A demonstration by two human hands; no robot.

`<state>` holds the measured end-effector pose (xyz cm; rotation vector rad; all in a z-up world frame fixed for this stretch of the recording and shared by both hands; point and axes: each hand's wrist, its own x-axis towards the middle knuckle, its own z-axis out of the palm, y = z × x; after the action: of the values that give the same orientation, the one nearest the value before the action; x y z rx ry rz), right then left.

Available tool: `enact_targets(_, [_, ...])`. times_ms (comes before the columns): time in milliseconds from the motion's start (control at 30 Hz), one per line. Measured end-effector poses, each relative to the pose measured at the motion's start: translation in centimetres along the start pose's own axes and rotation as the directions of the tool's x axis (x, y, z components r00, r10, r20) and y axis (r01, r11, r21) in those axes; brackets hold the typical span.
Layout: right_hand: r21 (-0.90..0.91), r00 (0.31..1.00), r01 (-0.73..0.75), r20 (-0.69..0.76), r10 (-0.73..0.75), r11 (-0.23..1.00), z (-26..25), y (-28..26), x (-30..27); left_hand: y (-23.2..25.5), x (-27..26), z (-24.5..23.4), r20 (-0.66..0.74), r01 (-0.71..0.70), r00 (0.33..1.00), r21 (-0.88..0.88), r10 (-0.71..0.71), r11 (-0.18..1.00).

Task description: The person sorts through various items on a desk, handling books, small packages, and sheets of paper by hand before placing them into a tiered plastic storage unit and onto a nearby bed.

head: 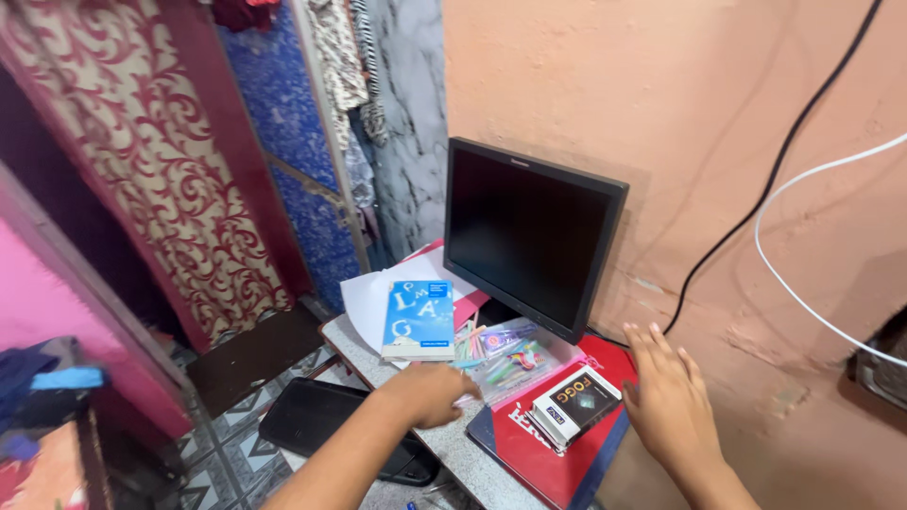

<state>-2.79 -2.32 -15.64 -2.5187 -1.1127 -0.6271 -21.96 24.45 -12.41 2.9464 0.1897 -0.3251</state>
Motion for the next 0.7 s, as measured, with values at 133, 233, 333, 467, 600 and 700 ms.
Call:
enact_targets(133, [0.017, 0.999, 0.0, 0.033, 0.0, 1.0, 1.5, 1.0, -1.2, 0.2, -3.1, 1.5, -0.051, 0.078, 0.995, -0.051, -0.081, 0.996])
enact_targets(233, [0.085, 0.999, -0.033, 0.042, 0.029, 0.996, 3.4, 0.9, -1.4, 0.5, -5.7, 1.6, -0.128, 0.142, 0.981, -0.055, -0.148, 0.988])
enact_targets(333, [0.206, 0.997, -0.077, 0.021, 0.074, 0.976, 5.1, -0.3, -2.0, 0.4, -7.6, 1.0, -0.163, 0.173, 0.97, -0.055, -0.18, 0.983])
enact_targets(467, [0.199, 0.993, -0.098, 0.091, 0.081, 0.975, 6.3, -1.3, -1.7, -1.4, -8.1, 0.4, -0.244, 0.184, 0.954, 0.012, -0.175, 0.983])
enact_targets(600, [0.188, 0.996, -0.087, 0.028, 0.084, 0.978, 7.1, -1.9, -0.4, -4.1, -7.8, 0.1, -0.287, 0.164, 0.947, 0.05, -0.143, 0.985])
enact_targets(700, [0.169, 0.997, -0.08, 0.008, 0.08, 0.982, 7.3, -3.2, 1.1, -7.2, -8.4, -0.4, -0.272, 0.124, 0.958, 0.088, -0.096, 0.988])
